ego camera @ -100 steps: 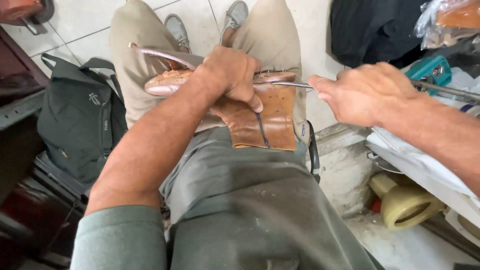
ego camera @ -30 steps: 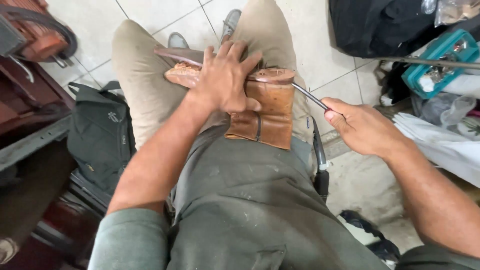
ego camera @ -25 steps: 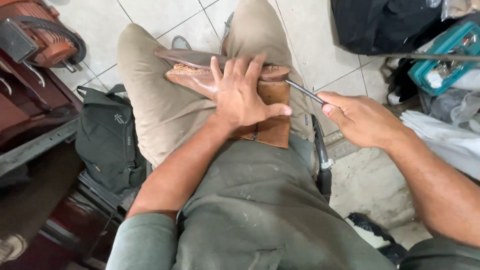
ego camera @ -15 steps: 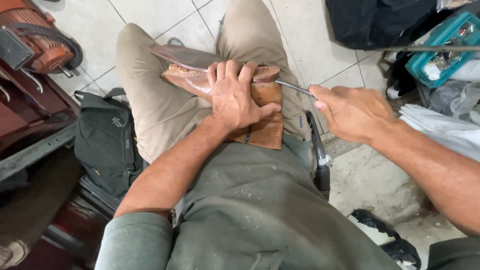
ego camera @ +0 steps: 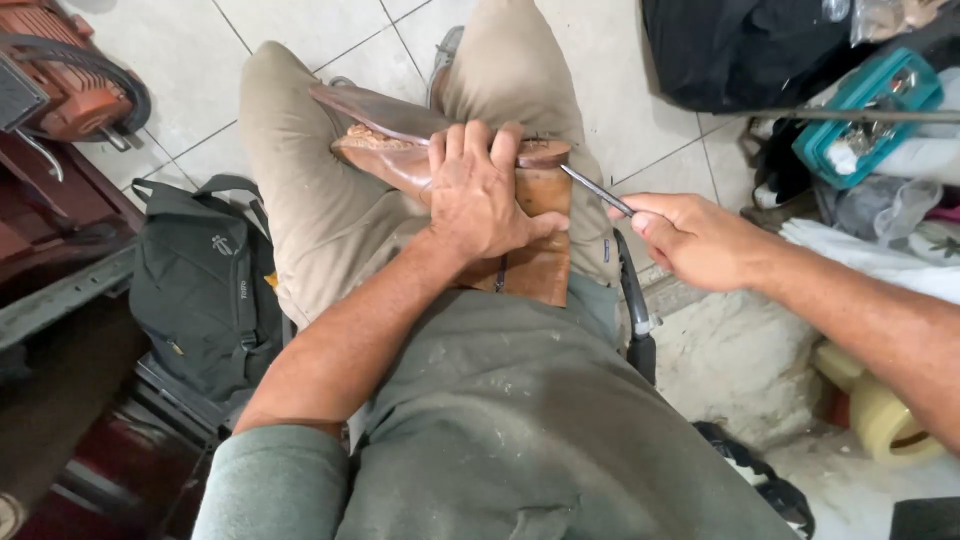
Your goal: Using a flathead screwdriver to pry and remove the outer sole from a leather boot.
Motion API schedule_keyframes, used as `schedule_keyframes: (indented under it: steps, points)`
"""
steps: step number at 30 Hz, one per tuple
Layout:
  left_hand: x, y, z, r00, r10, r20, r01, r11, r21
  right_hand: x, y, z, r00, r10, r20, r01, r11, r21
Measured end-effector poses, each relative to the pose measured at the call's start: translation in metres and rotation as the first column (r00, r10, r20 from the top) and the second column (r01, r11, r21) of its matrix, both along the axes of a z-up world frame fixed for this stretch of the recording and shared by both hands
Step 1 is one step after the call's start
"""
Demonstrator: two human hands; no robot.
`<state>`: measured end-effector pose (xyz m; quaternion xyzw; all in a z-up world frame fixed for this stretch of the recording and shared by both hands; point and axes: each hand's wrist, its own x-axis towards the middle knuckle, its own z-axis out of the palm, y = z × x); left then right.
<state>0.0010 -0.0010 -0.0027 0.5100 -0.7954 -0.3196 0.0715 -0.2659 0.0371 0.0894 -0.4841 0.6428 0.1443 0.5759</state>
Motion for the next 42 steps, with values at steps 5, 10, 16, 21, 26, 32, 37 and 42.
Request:
schedule_keyframes:
  steps: [5,10,16,21,26,32,37,42]
  points:
    - [-0.003,-0.005,-0.004,1.000,0.001,0.017,-0.001,1.000,-0.005,0.025,-0.042,0.047,0.690,0.566,-0.451,-0.625,0.780,0.022]
    - [-0.008,-0.009,-0.011,0.981,0.111,-0.156,-0.140,0.973,-0.186,0.029,-0.021,0.038,0.567,0.590,-0.575,-0.737,0.675,-0.034]
    - [-0.003,0.010,-0.035,0.916,0.168,-0.366,-0.278,0.921,-0.273,0.007,0.050,-0.001,0.973,0.112,-0.203,-0.161,0.957,-0.240]
    - [0.026,0.013,-0.042,0.798,0.279,-0.534,-0.343,0.939,-0.022,0.002,0.080,-0.050,0.961,-0.261,0.092,0.276,0.894,-0.352]
    - [0.026,0.022,0.014,0.744,0.519,-0.420,-0.464,0.855,0.233,0.034,0.071,-0.050,0.961,-0.177,0.213,0.261,0.836,-0.482]
    - [0.086,-0.006,0.040,0.803,0.564,-0.192,-0.414,0.760,0.501,0.054,0.060,-0.050,0.987,0.072,0.147,0.031,0.799,-0.600]
    - [0.095,0.003,0.031,0.733,0.673,-0.099,-0.510,0.640,0.575,0.090,0.040,-0.064,0.957,0.173,0.234,0.041,0.718,-0.695]
    - [0.076,-0.001,0.030,0.702,0.710,0.052,-0.666,0.630,0.399,0.102,0.030,-0.076,0.937,0.163,0.308,0.089,0.742,-0.665]
